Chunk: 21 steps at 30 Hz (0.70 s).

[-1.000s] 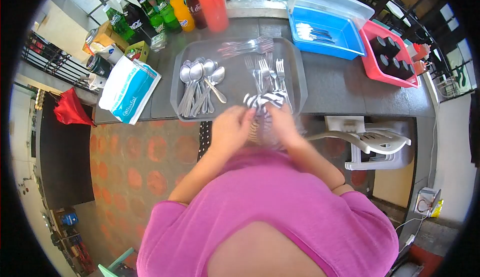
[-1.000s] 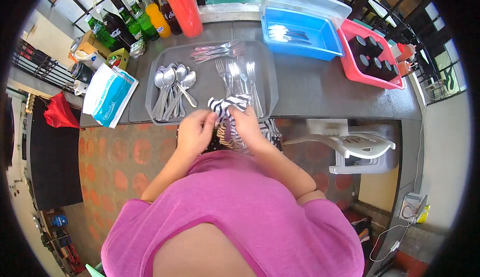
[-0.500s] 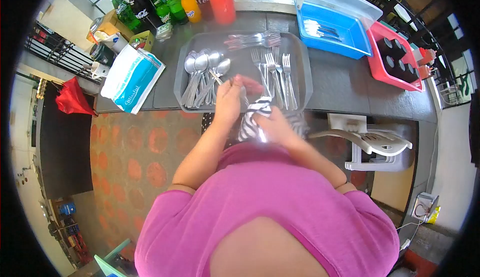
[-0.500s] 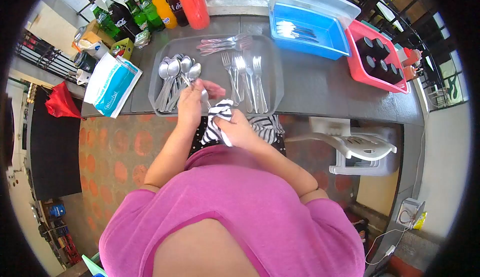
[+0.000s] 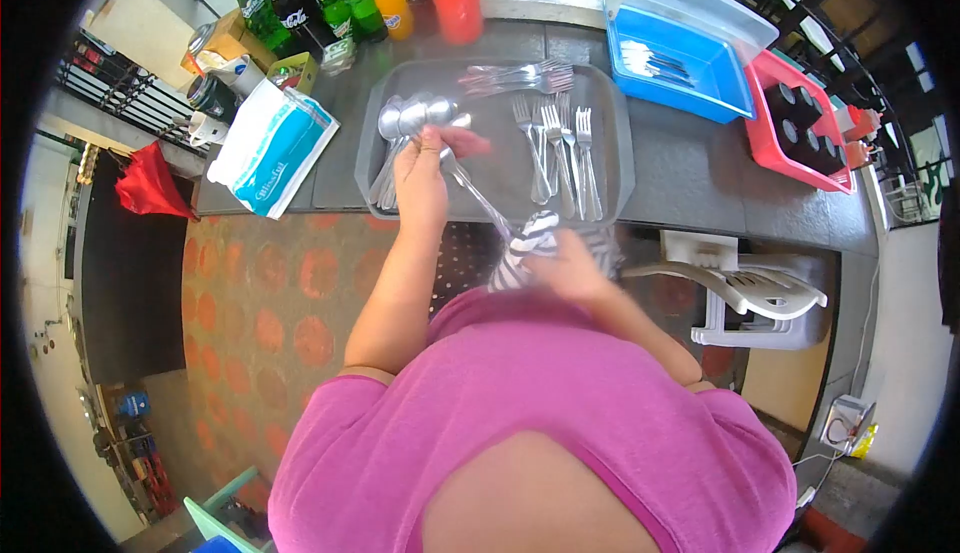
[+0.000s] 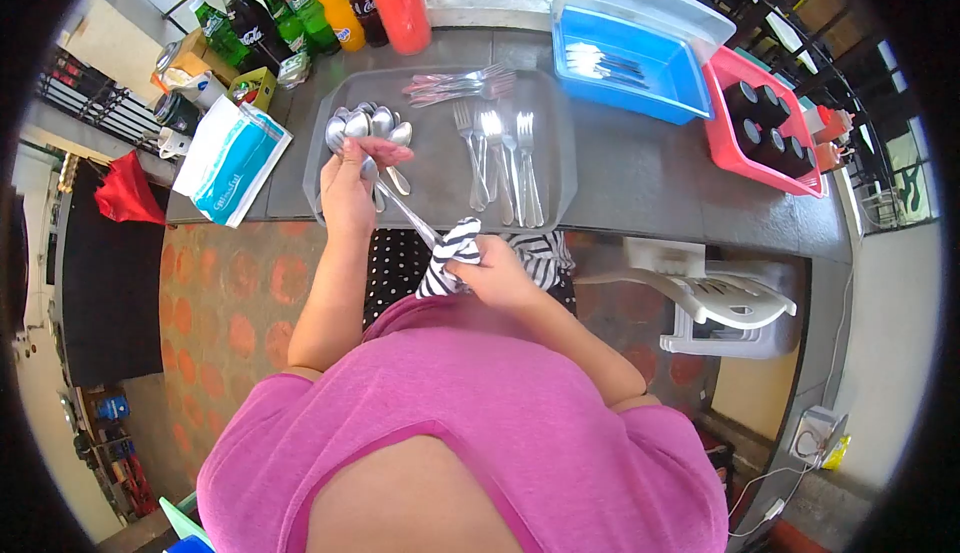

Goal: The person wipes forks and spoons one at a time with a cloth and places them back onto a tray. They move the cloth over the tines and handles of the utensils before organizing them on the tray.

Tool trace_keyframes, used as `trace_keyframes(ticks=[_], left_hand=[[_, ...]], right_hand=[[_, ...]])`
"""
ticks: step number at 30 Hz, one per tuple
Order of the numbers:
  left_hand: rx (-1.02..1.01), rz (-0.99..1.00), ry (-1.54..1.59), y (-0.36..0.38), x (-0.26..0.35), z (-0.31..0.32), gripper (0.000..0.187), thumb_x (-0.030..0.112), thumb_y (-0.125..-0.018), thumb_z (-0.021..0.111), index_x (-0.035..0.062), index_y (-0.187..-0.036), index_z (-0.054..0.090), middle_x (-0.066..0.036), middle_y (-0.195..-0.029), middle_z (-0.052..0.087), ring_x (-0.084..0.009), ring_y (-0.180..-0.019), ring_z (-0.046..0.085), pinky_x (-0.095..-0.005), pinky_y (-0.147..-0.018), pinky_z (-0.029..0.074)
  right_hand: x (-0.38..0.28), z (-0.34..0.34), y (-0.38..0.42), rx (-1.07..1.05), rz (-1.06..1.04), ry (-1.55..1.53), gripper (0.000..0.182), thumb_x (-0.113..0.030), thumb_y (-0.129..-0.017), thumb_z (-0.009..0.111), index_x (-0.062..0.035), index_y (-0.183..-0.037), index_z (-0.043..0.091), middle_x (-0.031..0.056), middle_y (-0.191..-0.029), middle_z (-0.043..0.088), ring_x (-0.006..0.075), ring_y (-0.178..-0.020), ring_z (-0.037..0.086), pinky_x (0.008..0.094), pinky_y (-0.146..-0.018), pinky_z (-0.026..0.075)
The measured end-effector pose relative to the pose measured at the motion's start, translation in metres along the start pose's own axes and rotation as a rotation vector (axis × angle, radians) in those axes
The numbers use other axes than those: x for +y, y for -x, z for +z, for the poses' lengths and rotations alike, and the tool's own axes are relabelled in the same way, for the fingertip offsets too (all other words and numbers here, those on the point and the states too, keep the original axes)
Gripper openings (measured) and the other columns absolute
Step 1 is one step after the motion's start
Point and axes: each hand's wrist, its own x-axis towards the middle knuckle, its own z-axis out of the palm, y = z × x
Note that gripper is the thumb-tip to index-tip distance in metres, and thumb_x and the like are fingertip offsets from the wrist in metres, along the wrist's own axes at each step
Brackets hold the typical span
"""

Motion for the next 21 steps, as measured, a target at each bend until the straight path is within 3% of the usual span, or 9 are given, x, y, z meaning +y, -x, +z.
trace_keyframes(ticks=[2, 6, 8, 10, 12, 13, 16, 18, 21], left_hand=[[0.042, 0.014, -0.023, -0.002, 0.007, -0.006, 0.048, 0.032, -0.101, 0.034, -0.0068, -0.091, 0.060, -0.020, -0.088, 0.066, -0.0271, -0.082, 0.064, -0.0356, -0.083, 0.047], [-0.009, 0.027, -0.122, 0.001, 0.012, -0.005, 0.051, 0.034, -0.101, 0.031, -0.0049, -0.092, 0.062, -0.016, -0.090, 0.067, -0.0238, -0.092, 0.062, -0.0331, -0.089, 0.044], [-0.201, 0.026, -0.208, 0.013, 0.007, 0.015, 0.049, 0.035, -0.101, 0.034, -0.0034, -0.095, 0.064, -0.011, -0.092, 0.068, -0.0200, -0.094, 0.061, -0.0310, -0.091, 0.042], [-0.259, -0.188, -0.072, 0.029, -0.010, 0.034, 0.047, 0.036, -0.100, 0.037, -0.0029, -0.100, 0.064, -0.009, -0.102, 0.066, -0.0188, -0.098, 0.059, -0.0302, -0.094, 0.040], [-0.311, -0.017, -0.052, 0.038, -0.019, 0.049, 0.047, 0.031, -0.101, 0.032, -0.0045, -0.103, 0.062, -0.013, -0.115, 0.060, -0.0200, -0.106, 0.056, -0.0321, -0.098, 0.038], [-0.280, -0.132, 0.108, 0.039, -0.021, 0.050, 0.046, 0.033, -0.101, 0.034, -0.0039, -0.106, 0.061, -0.013, -0.121, 0.057, -0.0203, -0.107, 0.055, -0.0323, -0.099, 0.036], [-0.271, 0.041, -0.131, 0.029, -0.021, 0.040, 0.049, 0.037, -0.100, 0.034, -0.0031, -0.107, 0.061, -0.012, -0.117, 0.060, -0.0203, -0.107, 0.055, -0.0328, -0.099, 0.035], [-0.168, -0.036, -0.206, 0.020, -0.007, 0.031, 0.052, 0.039, -0.100, 0.031, -0.0015, -0.100, 0.064, -0.011, -0.114, 0.062, -0.0192, -0.109, 0.054, -0.0342, -0.098, 0.034], [-0.171, 0.017, -0.194, 0.004, -0.004, 0.022, 0.041, 0.031, -0.100, 0.036, 0.0010, -0.103, 0.064, -0.006, -0.109, 0.064, -0.0146, -0.100, 0.054, -0.0281, -0.093, 0.036]], right_hand=[[0.005, -0.010, -0.004, -0.070, 0.038, 0.206, 0.017, -0.006, -0.084, 0.061, 0.0005, -0.099, 0.065, 0.0017, -0.087, 0.065, 0.0080, -0.079, 0.058, 0.0238, -0.070, 0.046], [0.024, -0.015, -0.019, 0.189, -0.080, -0.237, 0.015, -0.003, -0.083, 0.058, 0.0013, -0.097, 0.064, 0.0027, -0.087, 0.065, 0.0081, -0.079, 0.058, 0.0242, -0.070, 0.047], [0.011, -0.011, -0.022, 0.181, -0.085, -0.277, 0.015, -0.004, -0.083, 0.057, 0.0025, -0.095, 0.063, 0.0031, -0.087, 0.065, 0.0100, -0.079, 0.059, 0.0264, -0.070, 0.047], [0.006, -0.006, -0.032, 0.151, -0.249, -0.049, 0.017, -0.007, -0.083, 0.057, 0.0035, -0.096, 0.062, 0.0047, -0.086, 0.066, 0.0126, -0.079, 0.059, 0.0290, -0.070, 0.047], [0.021, -0.002, -0.050, 0.114, -0.313, 0.005, 0.020, -0.011, -0.083, 0.058, 0.0035, -0.097, 0.062, 0.0082, -0.085, 0.066, 0.0153, -0.078, 0.061, 0.0309, -0.070, 0.048], [0.014, 0.000, -0.049, 0.114, -0.277, -0.003, 0.020, -0.011, -0.084, 0.058, 0.0032, -0.097, 0.062, 0.0094, -0.084, 0.067, 0.0160, -0.078, 0.061, 0.0312, -0.070, 0.048], [0.007, 0.001, -0.043, 0.063, -0.215, 0.006, 0.020, -0.012, -0.084, 0.060, 0.0027, -0.097, 0.063, 0.0115, -0.085, 0.067, 0.0173, -0.079, 0.063, 0.0315, -0.072, 0.048], [0.014, 0.006, -0.038, -0.013, -0.337, 0.047, 0.019, -0.011, -0.083, 0.060, 0.0028, -0.097, 0.063, 0.0107, -0.085, 0.067, 0.0160, -0.079, 0.062, 0.0307, -0.071, 0.048], [0.003, 0.009, -0.025, -0.017, -0.225, 0.036, 0.019, -0.010, -0.083, 0.061, 0.0025, -0.098, 0.063, 0.0093, -0.086, 0.067, 0.0140, -0.078, 0.060, 0.0295, -0.072, 0.048]])
